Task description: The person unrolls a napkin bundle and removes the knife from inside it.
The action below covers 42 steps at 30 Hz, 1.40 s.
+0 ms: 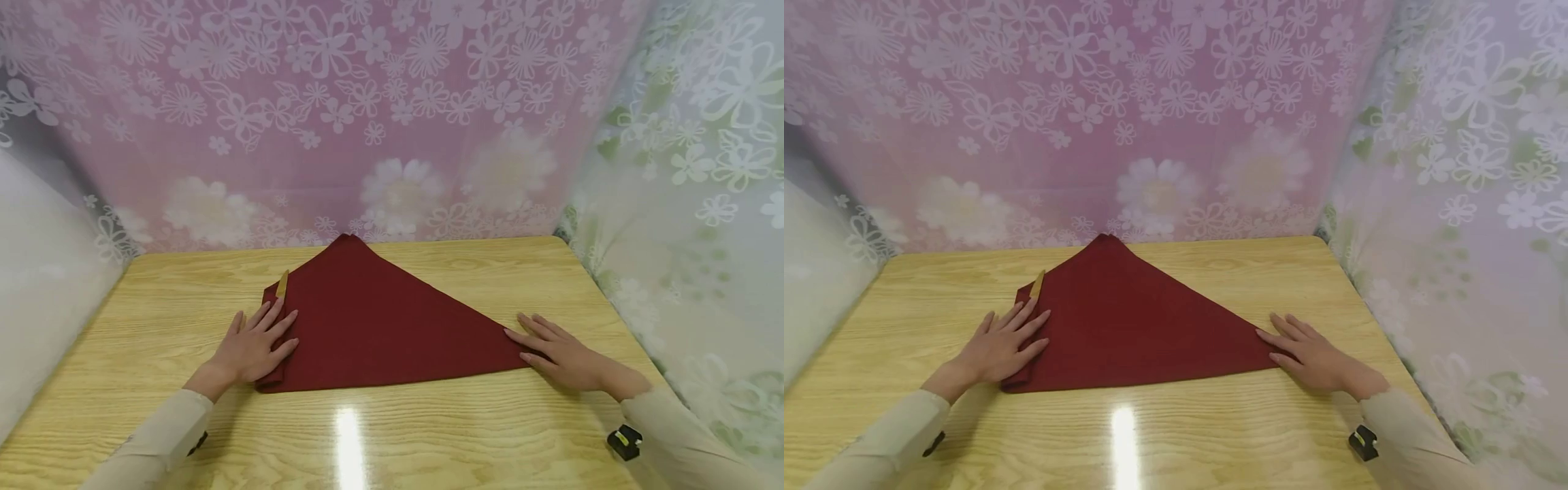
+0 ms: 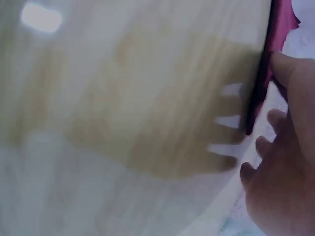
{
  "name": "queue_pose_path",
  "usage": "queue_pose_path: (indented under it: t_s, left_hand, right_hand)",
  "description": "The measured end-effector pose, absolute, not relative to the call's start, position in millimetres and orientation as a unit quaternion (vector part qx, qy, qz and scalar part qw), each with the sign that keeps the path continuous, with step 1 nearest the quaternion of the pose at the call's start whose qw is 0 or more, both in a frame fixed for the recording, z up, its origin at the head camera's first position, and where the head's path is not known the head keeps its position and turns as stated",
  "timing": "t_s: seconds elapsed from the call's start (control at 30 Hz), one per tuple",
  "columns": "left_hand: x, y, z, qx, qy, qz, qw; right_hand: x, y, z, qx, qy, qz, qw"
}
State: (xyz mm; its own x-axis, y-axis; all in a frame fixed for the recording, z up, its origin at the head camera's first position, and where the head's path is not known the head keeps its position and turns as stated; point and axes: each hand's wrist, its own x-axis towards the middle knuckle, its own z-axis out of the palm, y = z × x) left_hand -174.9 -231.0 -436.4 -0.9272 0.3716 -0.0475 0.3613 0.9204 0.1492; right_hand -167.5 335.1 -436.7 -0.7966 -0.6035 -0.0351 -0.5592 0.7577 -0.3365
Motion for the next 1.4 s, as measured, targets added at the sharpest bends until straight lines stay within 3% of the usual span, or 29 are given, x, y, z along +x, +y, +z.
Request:
queue_pose_path:
  t_s: [0.47, 0.9, 1.4]
  left_hand:
    - [-176.0, -242.1, -428.7, 0.279, 0.959, 0.047, 0.018]
    - [-176.3, -246.7, -428.5, 0.281, 0.958, 0.049, 0.026]
    - [-171.0, -253.2, -425.0, 0.270, 0.961, 0.059, -0.006]
  right_hand:
    - [-167.2, 332.1, -444.7, -0.347, 0.931, -0.113, 0.021]
    - [-166.1, 333.0, -445.9, -0.359, 0.926, -0.117, -0.001]
    - [-165.4, 330.0, -444.0, -0.324, 0.936, -0.133, 0.040]
